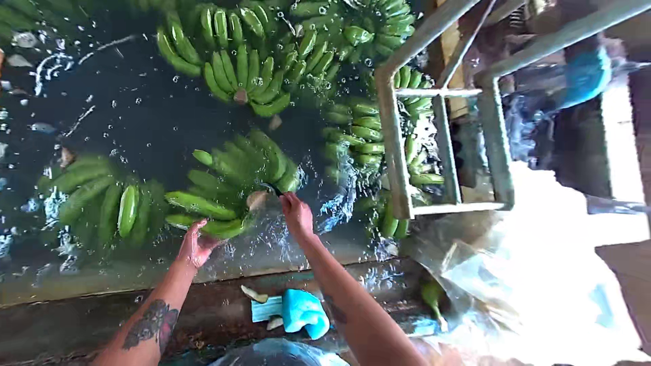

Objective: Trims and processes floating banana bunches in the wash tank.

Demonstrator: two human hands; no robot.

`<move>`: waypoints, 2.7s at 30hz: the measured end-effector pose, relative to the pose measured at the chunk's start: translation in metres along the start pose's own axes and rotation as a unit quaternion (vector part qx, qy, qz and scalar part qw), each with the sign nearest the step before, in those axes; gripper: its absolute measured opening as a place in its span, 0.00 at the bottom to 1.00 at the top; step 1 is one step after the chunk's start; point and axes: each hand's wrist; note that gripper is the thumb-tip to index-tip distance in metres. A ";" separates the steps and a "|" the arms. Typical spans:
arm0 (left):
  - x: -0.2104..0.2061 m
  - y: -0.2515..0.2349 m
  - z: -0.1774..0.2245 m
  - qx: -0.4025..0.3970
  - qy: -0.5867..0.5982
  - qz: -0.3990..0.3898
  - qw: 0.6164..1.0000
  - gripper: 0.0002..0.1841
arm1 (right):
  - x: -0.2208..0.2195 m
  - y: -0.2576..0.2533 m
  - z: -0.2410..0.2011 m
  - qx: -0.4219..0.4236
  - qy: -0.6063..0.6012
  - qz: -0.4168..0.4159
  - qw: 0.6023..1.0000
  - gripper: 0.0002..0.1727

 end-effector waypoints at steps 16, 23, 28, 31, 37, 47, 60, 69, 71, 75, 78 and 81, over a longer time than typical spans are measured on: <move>-0.082 0.084 0.010 0.066 0.069 0.040 0.995 0.23 | 0.037 0.004 -0.011 -0.004 0.025 0.063 0.998 0.22; -0.092 0.103 -0.001 0.048 0.088 0.053 0.994 0.25 | 0.041 0.010 -0.001 -0.013 -0.051 0.036 0.998 0.24; -0.102 0.114 -0.005 0.027 0.070 0.047 0.996 0.26 | 0.023 0.013 0.008 -0.041 -0.142 0.033 0.988 0.24; -0.094 0.115 -0.001 0.014 0.070 0.038 0.997 0.25 | 0.027 0.018 0.012 -0.017 -0.140 0.055 0.988 0.23; -0.109 0.111 -0.009 -0.012 0.084 0.026 0.996 0.25 | 0.027 0.040 0.008 -0.070 -0.307 -0.024 0.949 0.23; -0.097 0.104 -0.012 -0.028 0.076 0.024 0.996 0.29 | 0.073 0.007 -0.011 -0.030 0.106 0.051 0.993 0.25; -0.068 0.091 -0.036 -0.097 0.087 0.011 0.991 0.34 | 0.076 0.038 0.002 0.016 -0.307 0.048 0.950 0.20; -0.087 0.098 -0.042 -0.130 0.090 0.049 0.986 0.32 | 0.010 0.034 0.006 -0.054 -0.069 -0.045 0.995 0.25; -0.065 0.086 -0.040 -0.139 0.065 0.022 0.988 0.34 | 0.016 0.069 0.029 -0.058 -0.223 -0.163 0.959 0.22; -0.014 0.058 -0.013 -0.122 -0.066 -0.032 0.990 0.35 | 0.054 0.097 0.067 -0.084 -0.340 -0.169 0.921 0.18; 0.003 0.027 0.014 -0.148 -0.115 -0.056 0.981 0.33 | 0.074 0.073 0.068 -0.048 -0.291 -0.111 0.949 0.19; 0.027 -0.005 0.002 -0.166 -0.114 -0.119 0.972 0.34 | 0.070 0.062 0.048 -0.018 -0.267 -0.125 0.955 0.19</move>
Point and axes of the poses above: each hand's wrist, its own y-axis away from the middle knuckle, its own x-axis out of the back of the hand, z = x × y, and after that the axes turned 2 degrees about -x, right-handed
